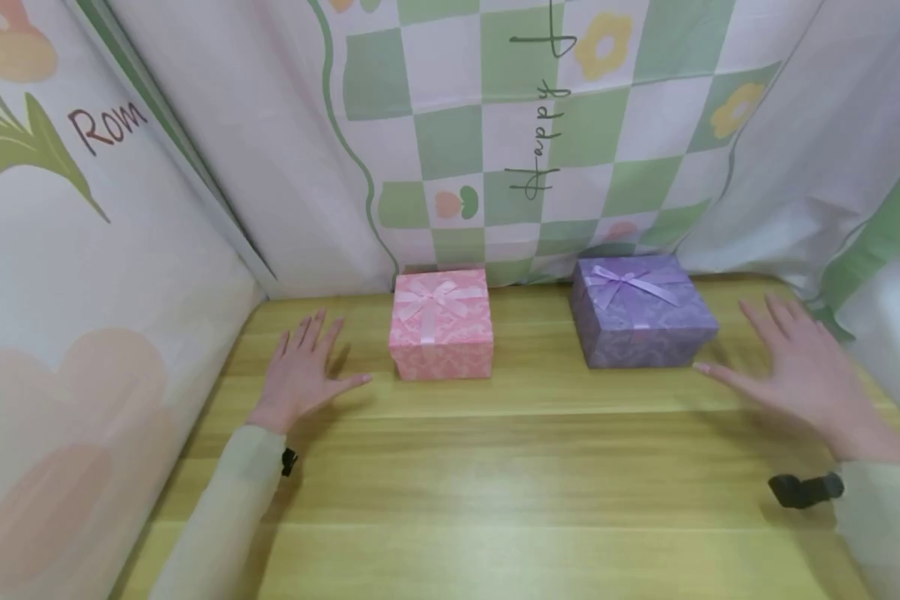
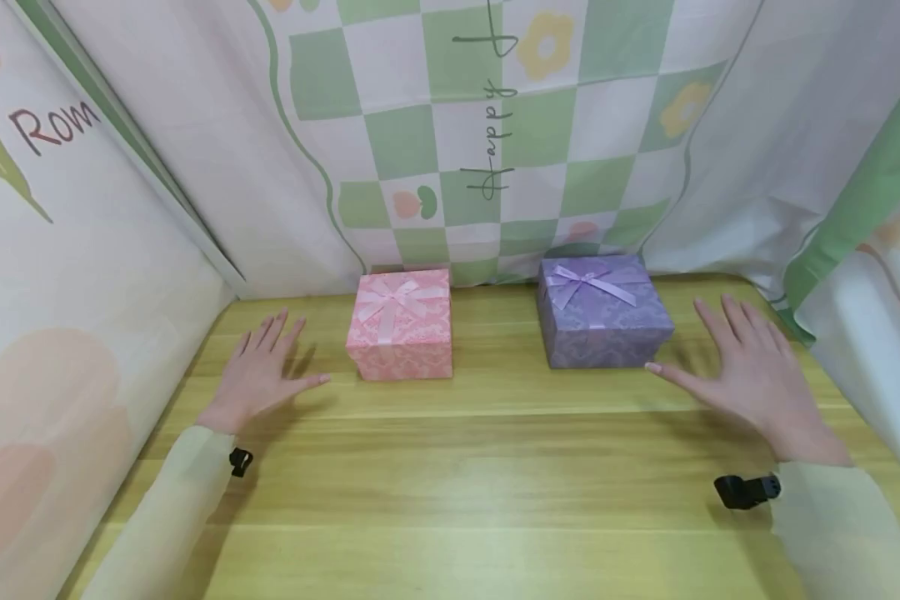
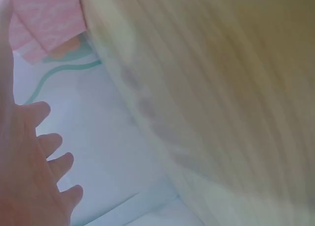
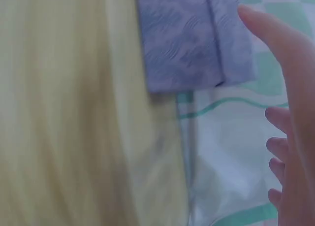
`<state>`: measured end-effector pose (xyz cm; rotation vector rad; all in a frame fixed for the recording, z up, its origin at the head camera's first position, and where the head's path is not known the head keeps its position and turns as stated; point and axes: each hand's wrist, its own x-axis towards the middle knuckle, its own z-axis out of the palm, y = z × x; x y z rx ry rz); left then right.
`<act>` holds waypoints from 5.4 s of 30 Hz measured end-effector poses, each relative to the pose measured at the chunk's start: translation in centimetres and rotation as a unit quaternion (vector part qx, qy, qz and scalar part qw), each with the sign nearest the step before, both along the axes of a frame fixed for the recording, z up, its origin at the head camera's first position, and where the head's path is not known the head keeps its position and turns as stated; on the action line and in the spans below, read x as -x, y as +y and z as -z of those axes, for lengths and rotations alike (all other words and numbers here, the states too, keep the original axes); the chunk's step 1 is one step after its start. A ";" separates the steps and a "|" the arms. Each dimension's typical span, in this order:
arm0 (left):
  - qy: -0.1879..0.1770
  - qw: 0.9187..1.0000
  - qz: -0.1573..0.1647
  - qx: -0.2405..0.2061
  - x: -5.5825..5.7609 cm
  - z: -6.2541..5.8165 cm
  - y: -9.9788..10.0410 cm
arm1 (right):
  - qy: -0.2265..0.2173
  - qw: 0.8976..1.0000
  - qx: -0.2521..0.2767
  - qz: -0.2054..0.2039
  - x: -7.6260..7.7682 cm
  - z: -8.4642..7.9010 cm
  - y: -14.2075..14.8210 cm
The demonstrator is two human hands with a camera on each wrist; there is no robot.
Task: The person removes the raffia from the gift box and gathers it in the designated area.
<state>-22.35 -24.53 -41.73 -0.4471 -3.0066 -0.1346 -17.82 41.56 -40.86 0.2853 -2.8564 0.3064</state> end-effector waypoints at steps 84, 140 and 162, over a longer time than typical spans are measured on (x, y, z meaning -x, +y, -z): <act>-0.094 0.814 0.017 -0.573 2.5 2.4 9.8 | -0.088 0.866 0.470 -0.148 6.5 2.8 -31.7; 0.114 0.805 0.019 -0.582 0.9 -3.2 9.3 | 0.074 0.850 0.489 -0.183 6.0 -3.1 -32.5; 0.173 0.740 -0.009 -0.650 -0.9 -5.7 8.3 | 0.029 0.745 0.643 -0.176 5.3 -5.3 -34.2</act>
